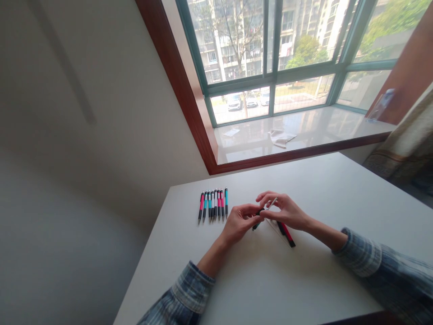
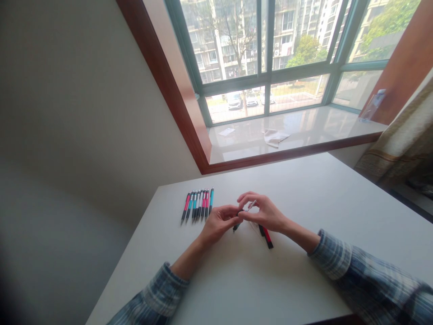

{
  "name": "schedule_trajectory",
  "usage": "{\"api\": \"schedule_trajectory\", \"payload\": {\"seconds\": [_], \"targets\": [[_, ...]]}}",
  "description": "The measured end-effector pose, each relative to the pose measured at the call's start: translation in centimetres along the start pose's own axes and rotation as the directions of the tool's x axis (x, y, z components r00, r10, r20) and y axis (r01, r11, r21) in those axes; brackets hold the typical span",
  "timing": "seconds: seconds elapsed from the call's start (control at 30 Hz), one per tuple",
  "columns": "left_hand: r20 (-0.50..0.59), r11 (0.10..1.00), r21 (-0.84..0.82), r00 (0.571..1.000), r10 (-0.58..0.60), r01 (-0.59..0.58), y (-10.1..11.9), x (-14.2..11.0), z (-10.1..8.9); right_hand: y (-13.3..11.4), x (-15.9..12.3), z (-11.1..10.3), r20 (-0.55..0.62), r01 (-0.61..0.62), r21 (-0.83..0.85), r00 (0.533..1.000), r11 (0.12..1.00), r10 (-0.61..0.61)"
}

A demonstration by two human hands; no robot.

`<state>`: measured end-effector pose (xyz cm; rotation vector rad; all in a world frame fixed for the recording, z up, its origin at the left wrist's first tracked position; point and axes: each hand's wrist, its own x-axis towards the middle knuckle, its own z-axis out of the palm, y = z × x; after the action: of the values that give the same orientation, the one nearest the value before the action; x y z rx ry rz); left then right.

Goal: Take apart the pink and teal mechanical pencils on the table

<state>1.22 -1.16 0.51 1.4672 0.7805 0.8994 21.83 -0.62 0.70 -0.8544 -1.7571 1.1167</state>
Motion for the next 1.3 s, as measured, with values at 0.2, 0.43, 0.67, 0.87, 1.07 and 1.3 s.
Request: {"api": "schedule_trajectory", "payload": {"seconds": [0.2,0.43,0.67,0.87,1.07,1.3], "targets": [[-0.036,0.998,-0.011,0.997,-0.064,0.064,-0.7,0.0,-0.4,-0.4,0.3,-0.7,-0.106,-0.004,0.220,0.994,0.976,0.028],[-0.159,0.991,-0.114,0.983,-0.086,0.069,-1.9,-0.3,-0.9,0.2,1.2,-3.9,-0.331,0.015,0.546,0.922,0.838,0.199],[-0.260,0.963,-0.270,0.962,-0.085,0.012,-1.0,0.0,-1.0,2.3,0.9,-2.4,-0.155,-0.216,0.560,0.921,0.800,0.358],[-0.337,0.992,-0.111,0.941,0.024,-0.065,-0.7,0.2,-0.8,3.3,0.8,-2.0,-0.193,-0.238,0.498,0.907,0.834,0.374],[-0.295,0.999,0.002,0.954,0.048,-0.049,-1.4,0.2,-0.9,3.5,1.0,-2.5,-0.222,-0.279,0.436,0.888,0.856,0.403],[-0.316,0.997,0.071,0.947,0.055,-0.035,-1.7,0.2,-0.9,3.3,0.9,-2.2,-0.207,-0.253,0.426,0.907,0.869,0.366]]}}
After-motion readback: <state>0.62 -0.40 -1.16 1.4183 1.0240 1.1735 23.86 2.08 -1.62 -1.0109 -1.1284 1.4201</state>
